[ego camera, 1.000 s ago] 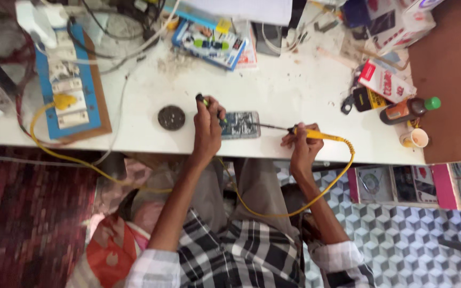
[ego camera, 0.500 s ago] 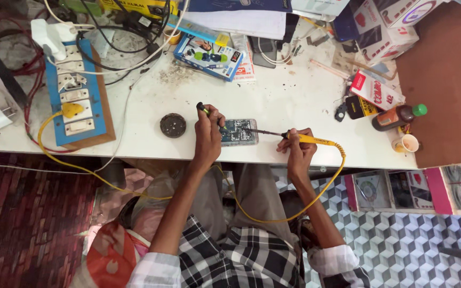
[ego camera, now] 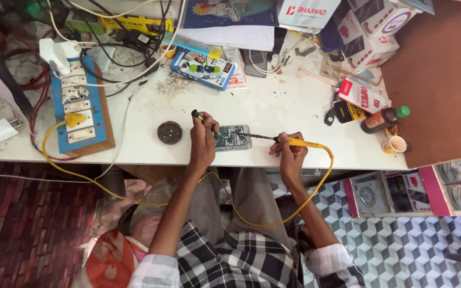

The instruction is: The person solders a small circuit board using a soldering iron and solder wire. They repeatedly dip the iron into a soldering stand and apply solder to various points on the board while seated at a cluttered workbench.

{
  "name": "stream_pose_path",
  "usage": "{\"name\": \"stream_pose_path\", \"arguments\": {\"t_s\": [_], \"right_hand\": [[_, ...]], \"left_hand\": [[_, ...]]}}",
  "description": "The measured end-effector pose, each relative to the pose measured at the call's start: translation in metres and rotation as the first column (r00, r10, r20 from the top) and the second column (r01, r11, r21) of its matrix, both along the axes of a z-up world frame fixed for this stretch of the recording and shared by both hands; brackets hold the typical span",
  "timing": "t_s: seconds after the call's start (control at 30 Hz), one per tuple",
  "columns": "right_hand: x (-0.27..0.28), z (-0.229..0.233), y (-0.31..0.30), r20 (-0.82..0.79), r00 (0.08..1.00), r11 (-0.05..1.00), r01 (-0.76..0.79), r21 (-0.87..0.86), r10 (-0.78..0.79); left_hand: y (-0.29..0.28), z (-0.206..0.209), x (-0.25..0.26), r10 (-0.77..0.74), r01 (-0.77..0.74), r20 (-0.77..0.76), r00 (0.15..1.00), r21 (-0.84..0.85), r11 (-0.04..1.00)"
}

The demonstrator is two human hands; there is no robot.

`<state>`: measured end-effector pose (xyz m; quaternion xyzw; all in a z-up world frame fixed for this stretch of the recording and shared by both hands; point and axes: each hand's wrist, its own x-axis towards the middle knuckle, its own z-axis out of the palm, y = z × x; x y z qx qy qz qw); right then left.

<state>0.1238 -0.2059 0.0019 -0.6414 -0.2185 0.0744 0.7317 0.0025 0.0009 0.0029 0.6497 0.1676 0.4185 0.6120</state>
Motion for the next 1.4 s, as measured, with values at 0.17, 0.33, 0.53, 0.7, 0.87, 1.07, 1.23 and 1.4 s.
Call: {"name": "stream_pose_path", "arguments": {"t_s": [0.17, 0.33, 0.53, 0.7, 0.87, 1.07, 1.23, 1.4], "right_hand": [[0.002, -0.002, 0.0, 0.01, 1.0, 1.0, 0.009, 0.011, -0.009], [0.002, -0.004, -0.001, -0.007, 1.0, 1.0, 0.03, 0.003, -0.03], [0.0, 0.001, 0.002, -0.019, 1.0, 1.0, 0.014, -0.018, -0.014], [-0.001, 0.001, 0.0, -0.015, 1.0, 1.0, 0.017, 0.006, -0.016], [0.0, -0.008, -0.005, -0.02, 0.998, 0.996, 0.065, -0.056, -0.066], [0.003, -0.004, 0.004, -0.036, 0.998, 0.998, 0.057, -0.03, -0.058], [0.004, -0.003, 0.003, -0.05, 0.996, 0.997, 0.066, -0.047, -0.068], [0.005, -0.006, 0.004, -0.068, 0.992, 0.991, 0.096, -0.092, -0.103]], "left_hand": [[-0.005, -0.003, 0.005, -0.002, 0.004, 0.044, 0.999, -0.042, 0.999], [-0.01, -0.009, 0.014, 0.022, 0.028, 0.242, 0.97, -0.203, 0.979], [-0.008, -0.005, 0.022, 0.065, -0.063, 0.061, 0.996, -0.033, 0.997], [-0.004, -0.004, 0.02, 0.004, -0.006, 0.049, 0.999, 0.026, 1.0], [-0.006, -0.011, 0.017, -0.001, 0.006, -0.055, 0.998, 0.074, 0.997], [0.004, -0.006, 0.021, -0.024, 0.026, -0.051, 0.998, 0.024, 0.999], [0.007, -0.01, 0.024, -0.024, 0.024, -0.027, 0.999, 0.016, 1.0], [0.005, -0.013, 0.026, -0.06, 0.068, 0.074, 0.995, -0.1, 0.993]]}}
